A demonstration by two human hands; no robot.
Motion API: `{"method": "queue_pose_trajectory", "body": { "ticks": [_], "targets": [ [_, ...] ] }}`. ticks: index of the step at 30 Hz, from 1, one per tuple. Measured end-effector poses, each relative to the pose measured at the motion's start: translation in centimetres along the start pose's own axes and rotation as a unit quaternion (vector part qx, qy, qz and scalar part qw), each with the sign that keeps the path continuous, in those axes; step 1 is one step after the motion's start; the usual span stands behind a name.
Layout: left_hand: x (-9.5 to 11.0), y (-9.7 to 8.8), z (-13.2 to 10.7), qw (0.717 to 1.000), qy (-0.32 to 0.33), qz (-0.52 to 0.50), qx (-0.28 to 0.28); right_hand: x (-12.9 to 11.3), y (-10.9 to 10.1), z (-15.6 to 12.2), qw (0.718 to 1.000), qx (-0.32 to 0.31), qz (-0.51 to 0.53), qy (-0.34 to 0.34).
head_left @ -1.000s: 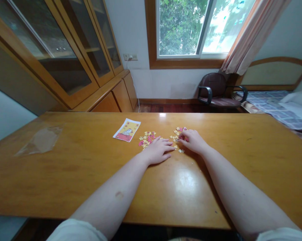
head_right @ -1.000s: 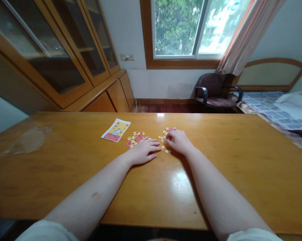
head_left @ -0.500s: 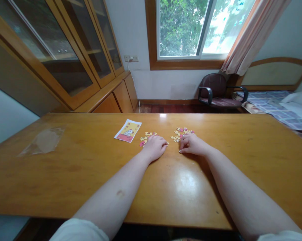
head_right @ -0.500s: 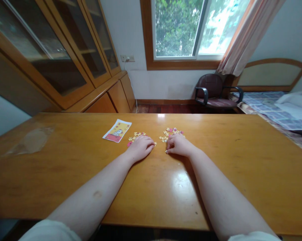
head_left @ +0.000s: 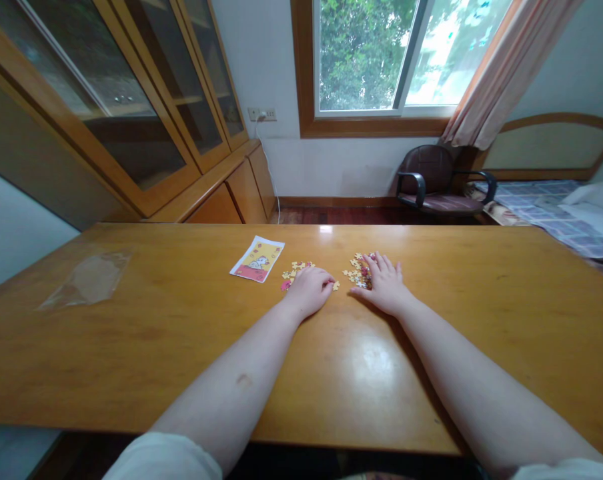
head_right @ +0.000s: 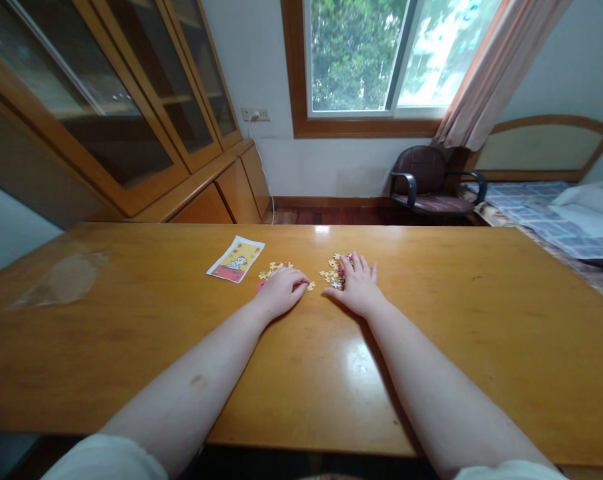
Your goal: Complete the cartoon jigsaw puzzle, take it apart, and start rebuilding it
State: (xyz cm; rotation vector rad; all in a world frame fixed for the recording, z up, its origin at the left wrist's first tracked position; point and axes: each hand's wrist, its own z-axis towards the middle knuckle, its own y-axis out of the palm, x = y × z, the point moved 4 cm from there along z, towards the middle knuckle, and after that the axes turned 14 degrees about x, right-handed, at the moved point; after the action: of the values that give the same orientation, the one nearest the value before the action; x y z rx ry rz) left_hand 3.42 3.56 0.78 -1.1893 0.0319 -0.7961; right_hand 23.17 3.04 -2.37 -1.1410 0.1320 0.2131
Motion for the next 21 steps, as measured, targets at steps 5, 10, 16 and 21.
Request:
{"method": "queue_pose_trajectory", "body": {
  "ticks": [5,10,16,21],
  "targets": [
    [-0.3,0.1,0.0,1.000,-0.010,-0.012,0.004,-0.4,2.0,0.1,0.996,-0.033,-0.054,0.056],
    [-0.6,0.3,0.0,1.000,-0.016,-0.019,0.003,-0.6,2.5,1.7,0.995,-0.048,-0.051,0.073],
    [-0.7,0.4,0.1,0.999,-0.017,-0.028,0.005,-1.1,3.3,3.7,0.996,-0.060,-0.029,0.055],
    [-0.7,0.4,0.1,0.999,-0.017,-0.032,0.008,-1.5,3.7,4.9,0.997,-0.066,-0.024,0.039]
  ]
}}
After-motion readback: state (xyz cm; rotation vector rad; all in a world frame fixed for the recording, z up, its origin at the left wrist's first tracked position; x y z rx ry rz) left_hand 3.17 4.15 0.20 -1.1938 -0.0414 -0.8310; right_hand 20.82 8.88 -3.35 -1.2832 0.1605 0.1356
